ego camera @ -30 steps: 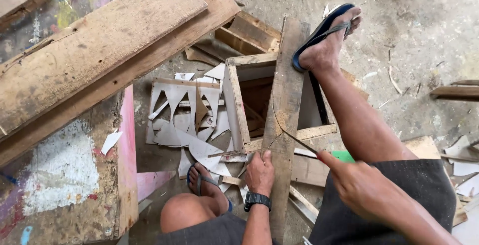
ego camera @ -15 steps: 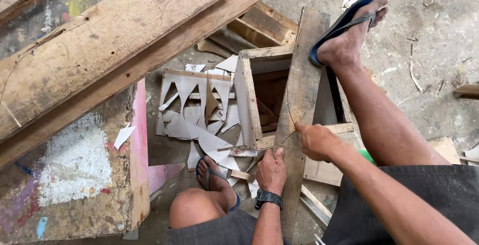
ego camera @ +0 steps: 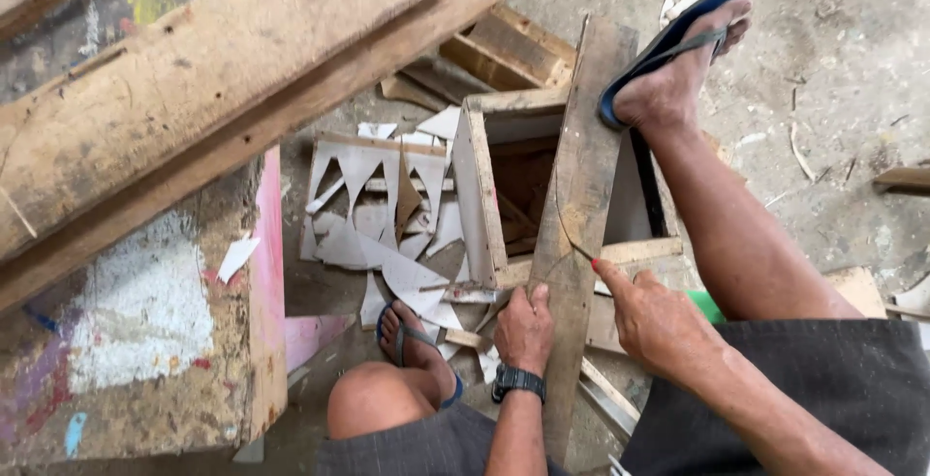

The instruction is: A person is sitting on the floor using a utility knife to score and cut a wooden plank among a pile of scrap wood.

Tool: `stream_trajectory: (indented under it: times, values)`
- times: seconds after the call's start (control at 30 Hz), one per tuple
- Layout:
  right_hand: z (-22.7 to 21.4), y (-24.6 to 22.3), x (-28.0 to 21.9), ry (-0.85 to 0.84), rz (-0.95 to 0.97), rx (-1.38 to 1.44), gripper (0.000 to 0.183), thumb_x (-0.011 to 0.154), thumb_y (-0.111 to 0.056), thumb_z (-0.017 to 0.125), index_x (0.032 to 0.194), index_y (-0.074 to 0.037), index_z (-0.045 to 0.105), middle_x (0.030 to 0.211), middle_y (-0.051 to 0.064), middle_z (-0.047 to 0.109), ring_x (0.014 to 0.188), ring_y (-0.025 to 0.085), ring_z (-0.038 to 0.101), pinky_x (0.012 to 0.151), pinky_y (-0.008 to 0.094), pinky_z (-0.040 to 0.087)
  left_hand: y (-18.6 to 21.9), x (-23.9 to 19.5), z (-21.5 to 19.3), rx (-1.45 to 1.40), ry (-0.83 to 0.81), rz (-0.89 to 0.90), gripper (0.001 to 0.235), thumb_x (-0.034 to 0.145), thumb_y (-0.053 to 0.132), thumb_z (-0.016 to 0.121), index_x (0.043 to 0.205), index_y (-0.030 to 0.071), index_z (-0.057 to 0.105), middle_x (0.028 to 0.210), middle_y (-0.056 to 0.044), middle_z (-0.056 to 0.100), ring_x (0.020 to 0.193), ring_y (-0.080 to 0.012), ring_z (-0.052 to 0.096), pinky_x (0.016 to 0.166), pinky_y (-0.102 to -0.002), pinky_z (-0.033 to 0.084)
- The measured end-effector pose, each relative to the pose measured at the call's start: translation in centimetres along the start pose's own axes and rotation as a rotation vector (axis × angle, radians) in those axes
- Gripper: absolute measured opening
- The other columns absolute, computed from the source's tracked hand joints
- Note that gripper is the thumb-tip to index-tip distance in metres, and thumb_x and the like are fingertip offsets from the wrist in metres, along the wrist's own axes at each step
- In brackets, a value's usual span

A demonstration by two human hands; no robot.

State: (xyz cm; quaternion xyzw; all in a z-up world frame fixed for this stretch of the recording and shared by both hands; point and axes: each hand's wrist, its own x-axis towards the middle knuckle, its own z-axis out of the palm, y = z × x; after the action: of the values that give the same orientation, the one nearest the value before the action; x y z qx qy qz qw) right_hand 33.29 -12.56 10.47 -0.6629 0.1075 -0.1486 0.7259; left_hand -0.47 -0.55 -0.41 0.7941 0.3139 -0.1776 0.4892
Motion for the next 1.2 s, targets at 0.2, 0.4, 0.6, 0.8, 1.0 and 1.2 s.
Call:
stream_trajectory:
  times: [0.2, 0.4, 0.6, 0.8, 1.0, 1.2]
  values:
    - [0.5, -0.7, -0.2, 0.005, 0.030, -0.062, 0.124, 0.070, -0.090, 0.020, 0.158, -0.015, -0.024, 0.170, 0.008, -0.029, 0.158, 0.026, -0.024, 0.128, 0.051, -0.010, 0.3, 0.7, -0.1, 0.025, -0.036, -0.008, 0.045, 0.103, 0.052, 0.040, 0.103, 0.013, 0.064, 0.084, -0.015, 0.073, 0.074, -0.0336, 0.072, 0.068, -0.047, 0.056]
    - [0.1, 0.4, 0.0, -0.032, -0.028, -0.097, 0.119, 0.079, -0.086, 0.022, 0.157, -0.011, -0.026, 0.168, 0.012, -0.031, 0.158, 0.029, -0.024, 0.129, 0.049, -0.009, -0.7, 0.3, 0.6, 0.024, 0.048, 0.008, 0.043, 0.100, 0.052, 0.049, 0.091, 0.011, 0.061, 0.084, -0.018, 0.073, 0.076, -0.0452, 0.067, 0.070, -0.055, 0.052]
    - [1.5, -1.1, -0.6, 0.004, 0.100, 0.044, 0.130, 0.062, -0.090, 0.026, 0.153, -0.021, -0.035, 0.170, 0.005, -0.029, 0.158, 0.032, -0.022, 0.125, 0.061, -0.004, 0.4, 0.3, 0.0, 0.023, -0.018, -0.016, 0.045, 0.103, 0.051, 0.044, 0.101, 0.011, 0.064, 0.083, -0.017, 0.073, 0.073, -0.0346, 0.072, 0.065, -0.047, 0.056]
    - [0.3, 0.1, 0.3, 0.010, 0.033, -0.031, 0.122, 0.072, -0.088, 0.025, 0.158, -0.017, -0.024, 0.171, 0.006, -0.027, 0.160, 0.027, -0.019, 0.129, 0.051, -0.006, 0.4, 0.2, -0.1, -0.006, -0.011, -0.040, 0.044, 0.101, 0.051, 0.046, 0.101, 0.012, 0.065, 0.089, -0.017, 0.073, 0.078, -0.0384, 0.071, 0.069, -0.051, 0.055]
    - [1.5, 0.4, 0.7, 0.237, 0.123, -0.046, 0.110, 0.081, -0.088, 0.032, 0.161, -0.019, 0.002, 0.173, 0.007, -0.003, 0.161, 0.028, 0.001, 0.130, 0.048, 0.010, 0.8, -0.3, -1.5, -0.038, -0.052, -0.064, 0.046, 0.096, 0.058, 0.051, 0.099, 0.014, 0.066, 0.090, -0.022, 0.074, 0.098, -0.0444, 0.072, 0.085, -0.057, 0.056]
    - [2.0, 0.8, 2.5, 0.431, 0.164, -0.042, 0.097, 0.085, -0.086, 0.033, 0.157, -0.022, 0.029, 0.170, 0.009, 0.023, 0.159, 0.027, 0.023, 0.130, 0.045, 0.027, 1.5, -0.5, -1.7, -0.044, -0.051, -0.052, 0.046, 0.097, 0.054, 0.051, 0.099, 0.010, 0.067, 0.090, -0.024, 0.074, 0.098, -0.0458, 0.072, 0.086, -0.058, 0.056]
